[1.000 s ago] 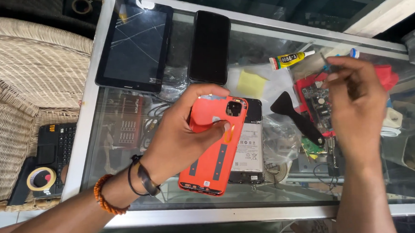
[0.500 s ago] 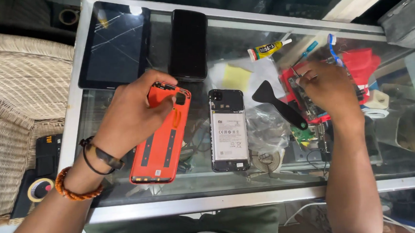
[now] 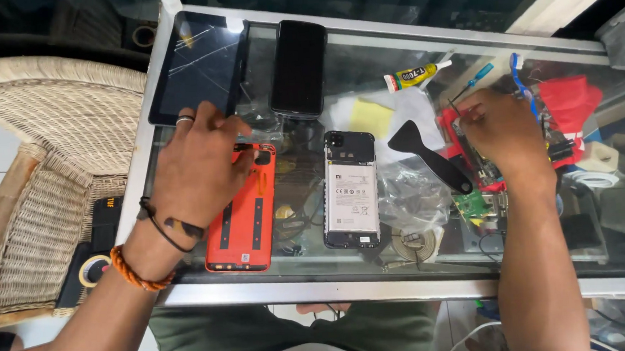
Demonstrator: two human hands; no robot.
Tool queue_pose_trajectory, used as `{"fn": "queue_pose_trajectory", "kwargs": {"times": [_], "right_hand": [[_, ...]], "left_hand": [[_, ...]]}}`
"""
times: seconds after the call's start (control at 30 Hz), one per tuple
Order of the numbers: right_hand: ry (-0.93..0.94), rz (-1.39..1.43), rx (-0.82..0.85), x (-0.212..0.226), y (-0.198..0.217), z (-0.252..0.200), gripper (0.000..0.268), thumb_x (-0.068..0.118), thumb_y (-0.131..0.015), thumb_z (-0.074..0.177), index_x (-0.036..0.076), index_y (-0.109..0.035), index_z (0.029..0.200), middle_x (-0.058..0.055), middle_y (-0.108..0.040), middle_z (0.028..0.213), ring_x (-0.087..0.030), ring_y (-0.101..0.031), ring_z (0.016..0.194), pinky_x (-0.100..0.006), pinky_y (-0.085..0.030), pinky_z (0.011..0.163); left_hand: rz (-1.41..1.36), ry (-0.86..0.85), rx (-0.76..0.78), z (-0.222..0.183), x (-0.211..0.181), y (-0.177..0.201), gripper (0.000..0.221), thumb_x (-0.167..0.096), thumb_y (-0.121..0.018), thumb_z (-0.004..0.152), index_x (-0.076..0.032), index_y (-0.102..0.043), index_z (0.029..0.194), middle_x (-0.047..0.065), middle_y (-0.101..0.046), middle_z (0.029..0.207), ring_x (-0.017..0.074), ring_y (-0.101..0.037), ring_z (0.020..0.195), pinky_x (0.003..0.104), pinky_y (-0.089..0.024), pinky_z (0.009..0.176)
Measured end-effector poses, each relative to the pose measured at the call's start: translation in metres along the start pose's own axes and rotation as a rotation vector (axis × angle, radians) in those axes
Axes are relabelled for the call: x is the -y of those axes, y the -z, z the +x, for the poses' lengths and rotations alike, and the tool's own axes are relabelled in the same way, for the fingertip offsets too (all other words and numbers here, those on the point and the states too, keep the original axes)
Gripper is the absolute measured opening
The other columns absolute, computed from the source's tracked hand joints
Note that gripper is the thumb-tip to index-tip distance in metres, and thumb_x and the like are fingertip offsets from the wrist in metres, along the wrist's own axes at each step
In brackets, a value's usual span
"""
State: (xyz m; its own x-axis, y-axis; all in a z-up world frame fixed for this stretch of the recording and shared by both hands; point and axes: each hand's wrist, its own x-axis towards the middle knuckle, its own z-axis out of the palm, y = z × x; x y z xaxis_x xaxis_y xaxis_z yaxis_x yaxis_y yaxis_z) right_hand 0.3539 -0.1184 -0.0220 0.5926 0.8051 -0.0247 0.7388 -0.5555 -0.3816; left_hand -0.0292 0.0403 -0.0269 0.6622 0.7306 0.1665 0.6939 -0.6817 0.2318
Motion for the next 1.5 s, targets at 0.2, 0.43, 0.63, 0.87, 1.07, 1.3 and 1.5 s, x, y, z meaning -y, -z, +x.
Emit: {"fn": "queue_pose_trajectory", "kwargs": {"times": [0.2, 0.43, 0.63, 0.87, 1.07, 1.3, 1.5], "right_hand": [[-0.041, -0.012, 0.013, 0.01, 0.005, -0.006, 0.024, 0.008, -0.061, 0.096, 0.008, -0.076, 0.115, -0.013, -0.077, 0.107, -0.031, -0.071, 0.102, -0.046, -0.051, 0.078], [0.019, -0.058, 0.02, 0.01, 0.007, -0.008, 0.027, 0.004, -0.057, 0.094, 0.001, -0.074, 0.114, -0.021, -0.075, 0.104, -0.041, -0.07, 0.098, -0.053, -0.052, 0.073], [0.147, -0.071, -0.024, -0.006, -0.001, -0.001, 0.026, 0.003, -0.06, 0.094, 0.001, -0.076, 0.113, -0.019, -0.076, 0.098, -0.037, -0.072, 0.095, -0.049, -0.054, 0.076], [0.084, -0.062, -0.026, -0.005, 0.0, -0.002, 0.027, 0.004, -0.058, 0.097, 0.004, -0.076, 0.117, -0.016, -0.076, 0.099, -0.036, -0.067, 0.102, -0.05, -0.053, 0.078], [0.261, -0.013, -0.167, 0.0, 0.007, -0.009, 0.021, 0.004, -0.059, 0.102, -0.003, -0.076, 0.113, -0.016, -0.076, 0.092, -0.03, -0.071, 0.08, -0.044, -0.055, 0.072], [0.174, 0.41, 0.011, 0.046, 0.026, -0.027, 0.024, 0.005, -0.054, 0.101, 0.002, -0.068, 0.12, -0.012, -0.073, 0.091, -0.017, -0.07, 0.084, -0.031, -0.053, 0.074], [-0.013, 0.609, 0.113, 0.049, 0.028, -0.023, 0.021, 0.005, -0.053, 0.1, 0.006, -0.065, 0.118, -0.007, -0.069, 0.096, -0.015, -0.07, 0.081, -0.028, -0.055, 0.068]], "left_hand": [[0.174, -0.031, 0.232, -0.041, -0.038, 0.017, 0.073, -0.066, -0.067, 0.089, -0.016, -0.052, 0.139, 0.018, -0.048, 0.123, 0.0397, -0.053, 0.111, 0.056, -0.058, 0.083], [0.124, -0.001, 0.182, -0.057, -0.01, 0.018, 0.06, -0.055, -0.063, 0.093, -0.011, -0.057, 0.133, 0.019, -0.051, 0.128, 0.0474, -0.059, 0.109, 0.061, -0.057, 0.083], [0.234, -0.138, -0.026, -0.06, -0.025, 0.023, 0.064, -0.062, -0.062, 0.092, -0.011, -0.06, 0.131, 0.017, -0.06, 0.123, 0.0413, -0.057, 0.111, 0.055, -0.044, 0.095], [-0.067, -0.502, 0.028, -0.08, -0.072, 0.003, 0.064, -0.047, -0.064, 0.094, -0.017, -0.05, 0.149, 0.015, -0.045, 0.152, 0.0358, -0.05, 0.13, 0.056, -0.036, 0.112], [0.134, -0.155, -0.01, -0.111, -0.041, 0.006, 0.061, -0.048, -0.052, 0.098, -0.023, -0.045, 0.153, 0.017, -0.04, 0.159, 0.0418, -0.036, 0.147, 0.065, -0.031, 0.115], [-0.054, -0.103, 0.029, -0.126, -0.009, 0.019, 0.054, -0.035, -0.052, 0.1, -0.016, -0.049, 0.151, 0.015, -0.037, 0.163, 0.0364, -0.028, 0.156, 0.061, -0.022, 0.122], [-0.023, -0.117, -0.007, -0.123, -0.014, 0.023, 0.053, -0.038, -0.056, 0.096, -0.018, -0.052, 0.145, 0.017, -0.039, 0.161, 0.0373, -0.031, 0.155, 0.067, -0.015, 0.123]]}}
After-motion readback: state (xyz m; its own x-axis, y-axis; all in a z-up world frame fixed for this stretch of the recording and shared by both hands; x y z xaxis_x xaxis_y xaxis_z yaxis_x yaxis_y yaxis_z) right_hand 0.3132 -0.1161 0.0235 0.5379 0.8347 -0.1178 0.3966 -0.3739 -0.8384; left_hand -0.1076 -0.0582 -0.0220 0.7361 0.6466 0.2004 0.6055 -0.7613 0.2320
